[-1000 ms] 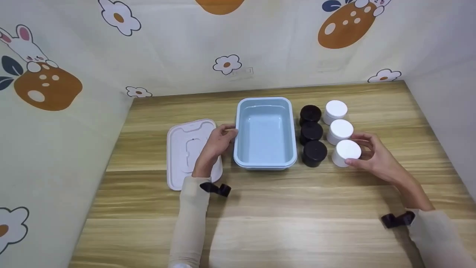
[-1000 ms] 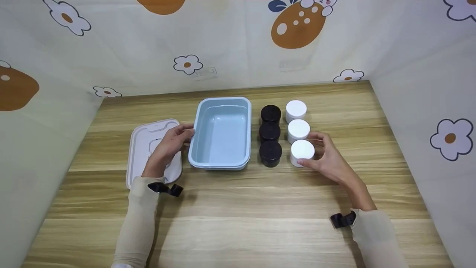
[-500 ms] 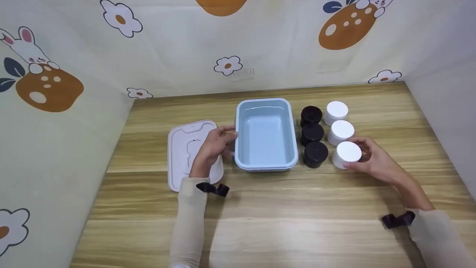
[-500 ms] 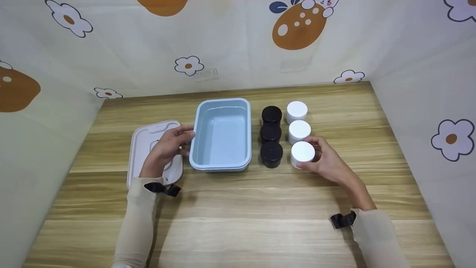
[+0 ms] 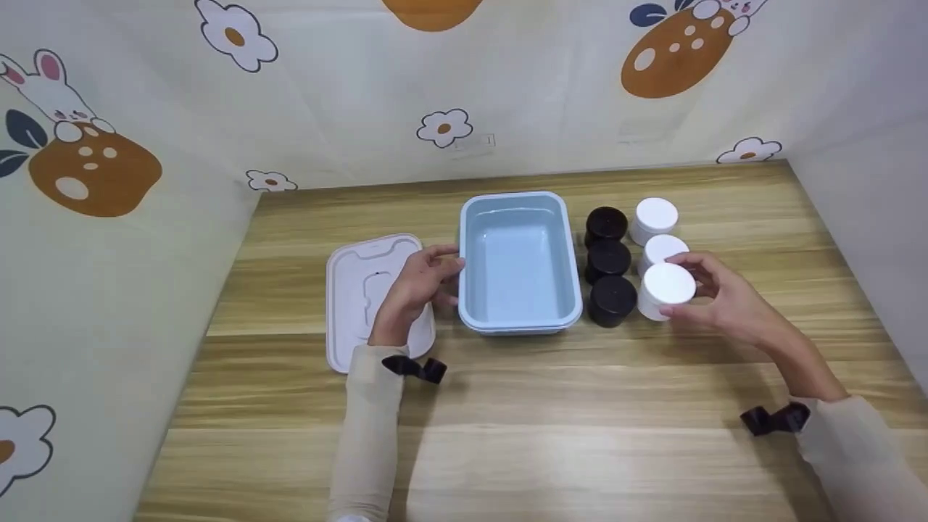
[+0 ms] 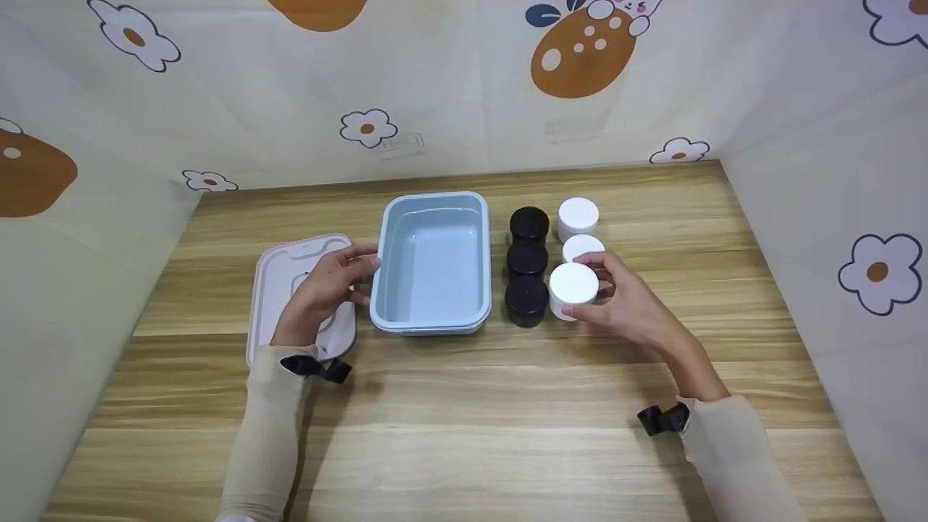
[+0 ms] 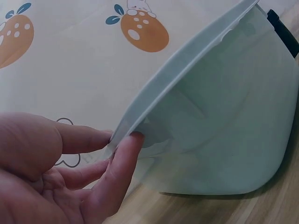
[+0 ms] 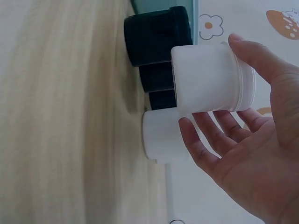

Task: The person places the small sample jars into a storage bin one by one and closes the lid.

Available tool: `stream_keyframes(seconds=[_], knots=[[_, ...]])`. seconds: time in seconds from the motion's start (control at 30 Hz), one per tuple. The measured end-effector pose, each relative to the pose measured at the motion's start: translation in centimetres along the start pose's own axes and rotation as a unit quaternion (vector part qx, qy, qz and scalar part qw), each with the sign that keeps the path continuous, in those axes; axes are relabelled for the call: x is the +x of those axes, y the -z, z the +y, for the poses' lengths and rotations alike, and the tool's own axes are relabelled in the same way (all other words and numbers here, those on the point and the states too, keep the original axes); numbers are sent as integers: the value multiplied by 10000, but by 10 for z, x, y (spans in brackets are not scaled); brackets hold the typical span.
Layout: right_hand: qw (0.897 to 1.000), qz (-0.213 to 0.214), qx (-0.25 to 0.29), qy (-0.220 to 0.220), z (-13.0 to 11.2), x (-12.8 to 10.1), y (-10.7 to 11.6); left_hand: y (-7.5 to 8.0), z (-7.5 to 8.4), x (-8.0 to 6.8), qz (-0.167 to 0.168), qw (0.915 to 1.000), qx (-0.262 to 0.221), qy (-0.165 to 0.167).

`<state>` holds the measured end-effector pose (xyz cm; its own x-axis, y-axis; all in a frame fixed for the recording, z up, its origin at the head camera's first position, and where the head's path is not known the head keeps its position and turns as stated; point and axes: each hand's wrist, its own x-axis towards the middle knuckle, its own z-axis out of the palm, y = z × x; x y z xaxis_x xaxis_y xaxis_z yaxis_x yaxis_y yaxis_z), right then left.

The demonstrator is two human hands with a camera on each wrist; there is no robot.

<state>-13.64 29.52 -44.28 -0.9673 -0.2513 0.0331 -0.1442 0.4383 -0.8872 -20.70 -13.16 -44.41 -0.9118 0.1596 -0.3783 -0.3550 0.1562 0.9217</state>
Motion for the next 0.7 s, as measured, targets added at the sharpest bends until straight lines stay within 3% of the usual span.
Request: stream_keyframes(seconds=[0.2, 0.7], knots=[[9996, -20, -112, 267, -18, 12, 0, 0, 0, 1, -3, 10000, -71, 50], [9993, 159, 25, 343, -64, 55, -12, 0, 1, 0, 5, 9999, -21, 106]])
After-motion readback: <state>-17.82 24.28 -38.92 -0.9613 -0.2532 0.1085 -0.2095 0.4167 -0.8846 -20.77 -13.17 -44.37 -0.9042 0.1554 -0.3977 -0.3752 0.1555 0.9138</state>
